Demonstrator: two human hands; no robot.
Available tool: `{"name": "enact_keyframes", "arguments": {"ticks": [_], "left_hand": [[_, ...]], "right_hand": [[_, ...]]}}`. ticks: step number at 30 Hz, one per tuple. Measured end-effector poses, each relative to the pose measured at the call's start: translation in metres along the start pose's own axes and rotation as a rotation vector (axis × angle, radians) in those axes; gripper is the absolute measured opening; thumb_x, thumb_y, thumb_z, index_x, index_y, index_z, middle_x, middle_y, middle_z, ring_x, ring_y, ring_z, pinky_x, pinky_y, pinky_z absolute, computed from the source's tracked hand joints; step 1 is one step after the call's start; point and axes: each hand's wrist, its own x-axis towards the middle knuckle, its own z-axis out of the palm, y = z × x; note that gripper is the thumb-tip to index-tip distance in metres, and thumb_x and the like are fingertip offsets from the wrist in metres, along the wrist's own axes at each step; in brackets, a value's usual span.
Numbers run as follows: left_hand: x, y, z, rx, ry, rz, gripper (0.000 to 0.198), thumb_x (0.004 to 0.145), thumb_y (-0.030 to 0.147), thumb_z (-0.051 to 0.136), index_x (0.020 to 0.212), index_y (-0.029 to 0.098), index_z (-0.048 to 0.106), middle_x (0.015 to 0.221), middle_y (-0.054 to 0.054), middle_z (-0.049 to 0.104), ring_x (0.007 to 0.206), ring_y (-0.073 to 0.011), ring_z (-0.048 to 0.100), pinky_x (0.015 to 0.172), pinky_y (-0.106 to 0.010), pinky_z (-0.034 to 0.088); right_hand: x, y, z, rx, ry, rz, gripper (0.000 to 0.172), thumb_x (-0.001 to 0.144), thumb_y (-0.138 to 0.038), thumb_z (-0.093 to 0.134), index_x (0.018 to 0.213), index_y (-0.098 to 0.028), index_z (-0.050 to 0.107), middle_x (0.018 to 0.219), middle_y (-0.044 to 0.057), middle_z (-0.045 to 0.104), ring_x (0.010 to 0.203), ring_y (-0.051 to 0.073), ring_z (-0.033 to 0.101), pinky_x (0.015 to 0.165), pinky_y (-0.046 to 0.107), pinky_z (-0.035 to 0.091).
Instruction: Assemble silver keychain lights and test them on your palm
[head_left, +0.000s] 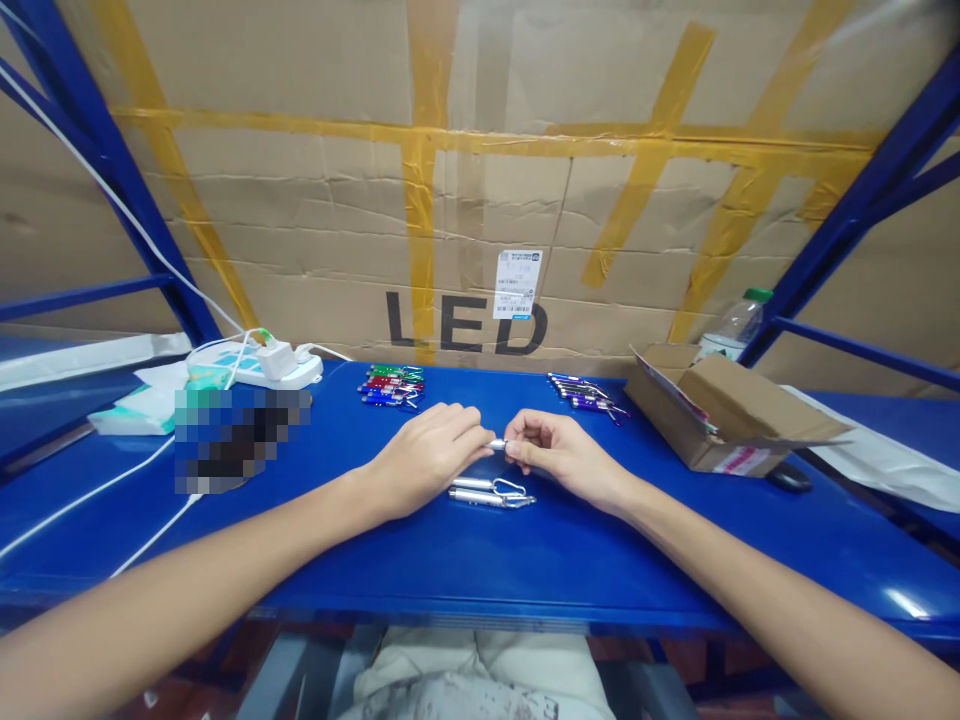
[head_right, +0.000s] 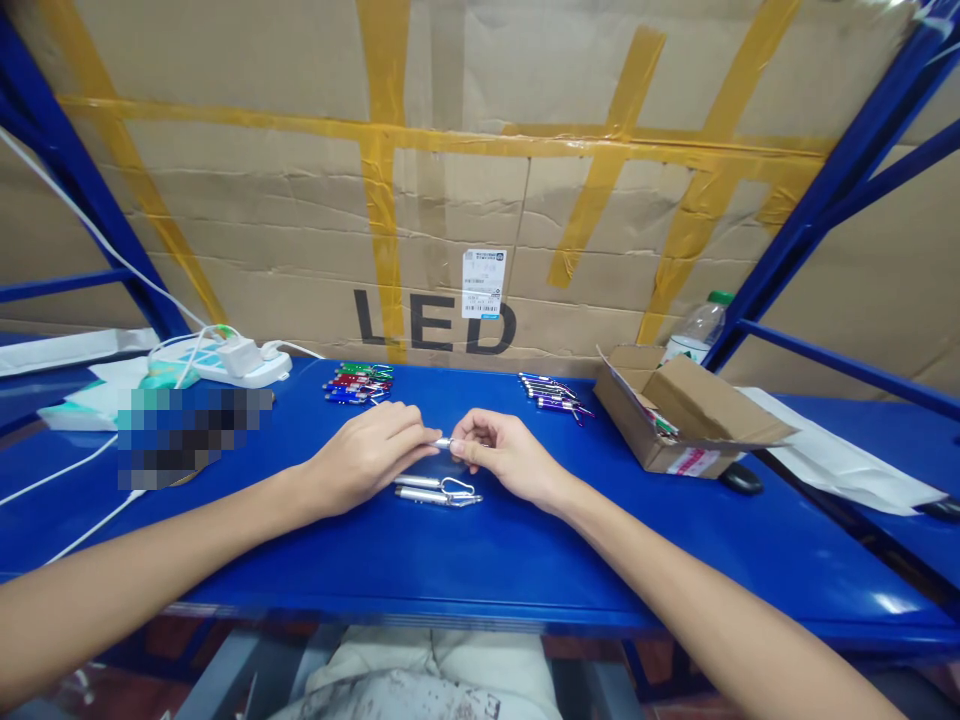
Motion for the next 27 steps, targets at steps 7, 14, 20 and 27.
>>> {"name": "enact_keyframes", "arguments": {"ticks": [7, 14, 20, 27], "left_hand": [[-0.003, -0.002, 0.003, -0.129, -0.055, -0.093, 0.032, 0.116, 0.030, 0.043, 0.108, 0.015, 0.070, 0.092, -0.007, 0.067, 0.081, -0.0200, 0.059, 0.075, -0.033, 0.047], [-0.004, -0.002, 0.004, -0.309, -0.112, -0.147, 0.029, 0.116, 0.031, 0.045, 0.113, 0.016, 0.070, 0.097, -0.008, 0.069, 0.089, -0.0210, 0.064, 0.082, -0.034, 0.051], [-0.005, -0.003, 0.005, -0.201, -0.088, -0.064, 0.028, 0.116, 0.030, 0.045, 0.109, 0.016, 0.069, 0.091, -0.006, 0.066, 0.082, -0.0202, 0.061, 0.075, -0.033, 0.048], [-0.001, -0.001, -0.003, -0.024, 0.023, 0.140, 0.021, 0.112, 0.013, 0.047, 0.101, 0.019, 0.064, 0.087, -0.004, 0.064, 0.076, -0.0189, 0.056, 0.070, -0.035, 0.045]], "right_hand": [[-0.003, 0.000, 0.005, -0.323, 0.130, -0.194, 0.026, 0.100, -0.045, 0.071, 0.092, -0.022, 0.066, 0.085, 0.001, 0.068, 0.076, 0.018, 0.060, 0.072, 0.031, 0.049], [-0.014, -0.006, 0.003, -0.738, 0.104, -0.500, 0.021, 0.111, -0.033, 0.051, 0.102, -0.024, 0.068, 0.096, 0.009, 0.072, 0.090, 0.025, 0.062, 0.083, 0.039, 0.050], [-0.009, -0.005, 0.005, -0.442, 0.087, -0.238, 0.018, 0.102, -0.035, 0.068, 0.089, -0.023, 0.068, 0.085, 0.002, 0.071, 0.077, 0.020, 0.063, 0.075, 0.034, 0.051], [-0.003, -0.003, 0.004, 0.213, -0.048, 0.189, 0.043, 0.073, -0.048, 0.097, 0.086, -0.016, 0.072, 0.077, 0.002, 0.073, 0.063, 0.013, 0.060, 0.062, 0.027, 0.050]]}}
